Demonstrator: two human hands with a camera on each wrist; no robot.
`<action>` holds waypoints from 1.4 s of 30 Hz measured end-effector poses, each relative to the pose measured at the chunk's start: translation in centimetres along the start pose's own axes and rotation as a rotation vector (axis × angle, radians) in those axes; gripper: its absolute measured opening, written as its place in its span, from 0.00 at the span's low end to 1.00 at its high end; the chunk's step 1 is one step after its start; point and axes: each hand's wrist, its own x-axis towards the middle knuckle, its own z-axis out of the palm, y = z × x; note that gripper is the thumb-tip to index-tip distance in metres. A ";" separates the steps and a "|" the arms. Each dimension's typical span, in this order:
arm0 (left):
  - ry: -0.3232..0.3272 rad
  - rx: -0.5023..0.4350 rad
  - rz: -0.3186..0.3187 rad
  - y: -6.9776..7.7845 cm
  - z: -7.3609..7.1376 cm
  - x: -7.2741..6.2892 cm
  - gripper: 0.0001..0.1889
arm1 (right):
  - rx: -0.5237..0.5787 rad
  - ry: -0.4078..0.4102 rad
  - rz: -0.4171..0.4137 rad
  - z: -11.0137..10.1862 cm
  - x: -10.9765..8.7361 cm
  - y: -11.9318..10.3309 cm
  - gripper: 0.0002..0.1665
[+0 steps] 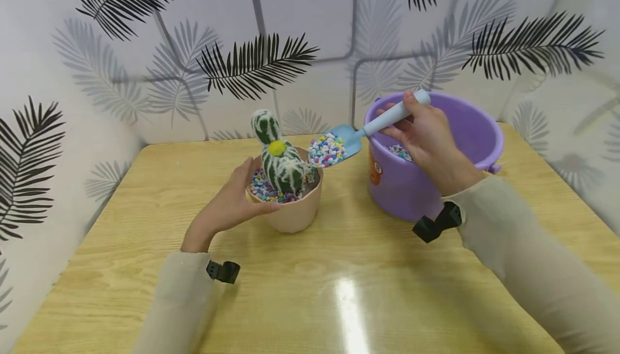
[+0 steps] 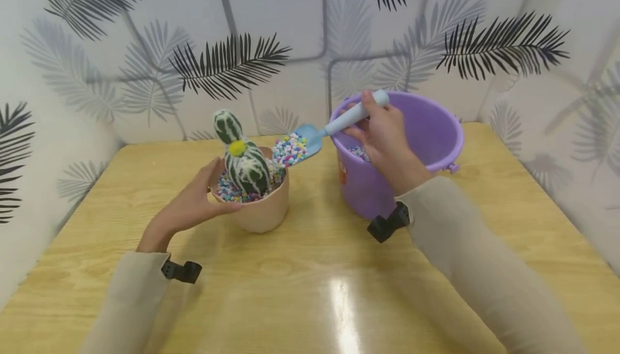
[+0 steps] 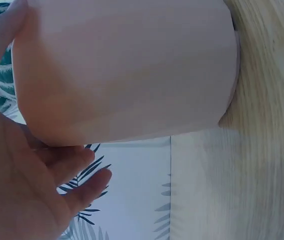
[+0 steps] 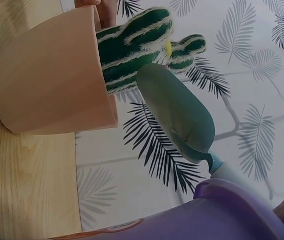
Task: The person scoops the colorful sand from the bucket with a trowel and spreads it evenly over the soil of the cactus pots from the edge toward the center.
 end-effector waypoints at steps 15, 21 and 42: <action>0.285 0.219 -0.181 2.8 3.2 -1.7 0.55 | -0.060 -0.005 -0.025 0.3 0.2 0.4 0.08; 0.191 0.154 -0.161 2.4 2.4 -1.8 0.56 | -0.107 -0.008 -0.025 0.6 0.2 0.6 0.09; 0.098 0.095 -0.113 1.8 1.0 -2.1 0.51 | -0.352 -0.025 -0.081 2.7 -0.1 1.9 0.18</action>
